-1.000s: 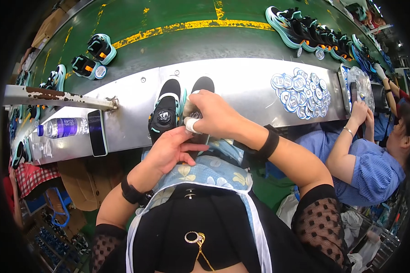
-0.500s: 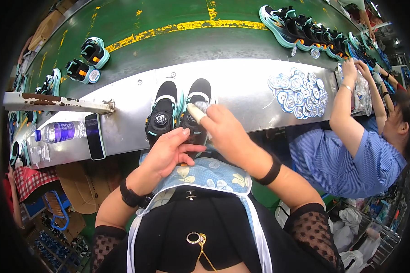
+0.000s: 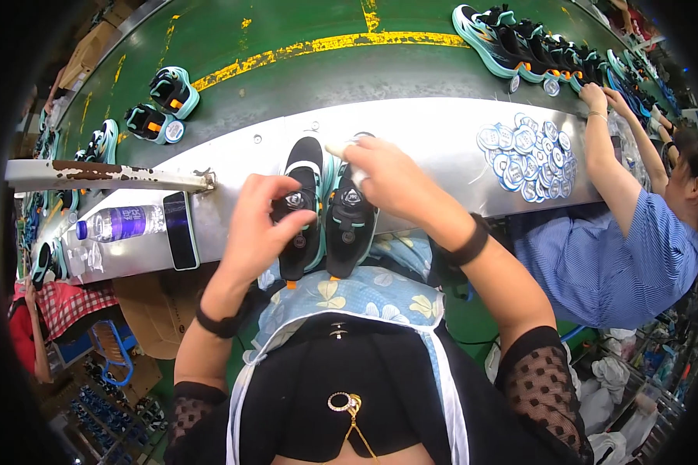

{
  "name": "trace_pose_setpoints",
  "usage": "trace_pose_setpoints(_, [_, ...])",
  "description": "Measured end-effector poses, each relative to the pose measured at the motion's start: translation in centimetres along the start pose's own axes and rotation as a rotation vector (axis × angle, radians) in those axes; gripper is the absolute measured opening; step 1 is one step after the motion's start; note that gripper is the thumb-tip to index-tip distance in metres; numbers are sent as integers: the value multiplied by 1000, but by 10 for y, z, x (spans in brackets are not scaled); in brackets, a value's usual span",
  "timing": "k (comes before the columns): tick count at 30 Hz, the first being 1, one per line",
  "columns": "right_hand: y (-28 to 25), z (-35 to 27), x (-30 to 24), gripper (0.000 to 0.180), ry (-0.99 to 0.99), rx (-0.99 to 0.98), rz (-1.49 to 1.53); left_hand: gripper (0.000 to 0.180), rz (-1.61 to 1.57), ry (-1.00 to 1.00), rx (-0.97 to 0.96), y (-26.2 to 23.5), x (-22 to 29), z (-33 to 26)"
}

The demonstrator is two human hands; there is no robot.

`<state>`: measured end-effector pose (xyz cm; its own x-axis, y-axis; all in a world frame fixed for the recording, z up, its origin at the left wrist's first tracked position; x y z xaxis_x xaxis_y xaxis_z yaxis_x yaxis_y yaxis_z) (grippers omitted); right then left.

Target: Fitting tongues and components into shoes on a manufacturing production line.

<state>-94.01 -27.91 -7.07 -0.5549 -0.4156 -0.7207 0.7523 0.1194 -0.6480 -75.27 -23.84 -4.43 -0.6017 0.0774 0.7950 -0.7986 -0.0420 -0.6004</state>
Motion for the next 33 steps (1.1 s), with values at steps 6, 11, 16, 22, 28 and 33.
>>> trace_pose_setpoints(6, [44, 23, 6, 67, 31, -288, 27, 37, -240, -163, -230, 14, -42, 7])
trace_pose_setpoints(11, [42, 21, 7, 68, 68, -302, 29, 41, -412, -104, -296, 17, -28, 1])
trace_pose_setpoints(16, [40, 19, 12, 70, 113, -269, 43, 34, -239, -163, -207, 21, -26, 2])
trace_pose_setpoints(22, [42, 21, 13, 71, 76, -241, 100, 40, -582, -257, -498, 24, -34, 10])
trace_pose_setpoints(28, [41, 18, 15, 72, 100, -242, 89, 39, -422, -5, -305, 27, -41, 10])
trace_pose_setpoints(33, [41, 21, 17, 71, 101, -266, 69, 43, -751, -345, -676, 31, -49, 20])
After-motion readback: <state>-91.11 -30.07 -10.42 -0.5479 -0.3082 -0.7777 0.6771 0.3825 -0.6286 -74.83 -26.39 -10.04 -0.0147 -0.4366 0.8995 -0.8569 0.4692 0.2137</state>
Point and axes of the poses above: each hand's wrist, its own z-axis towards the middle knuckle, its own y-axis out of the palm, x = y × z, the point moved 6 cm from there along z, towards the middle knuckle, and after that the axes turned 12 degrees about x, right-handed, at the moved point
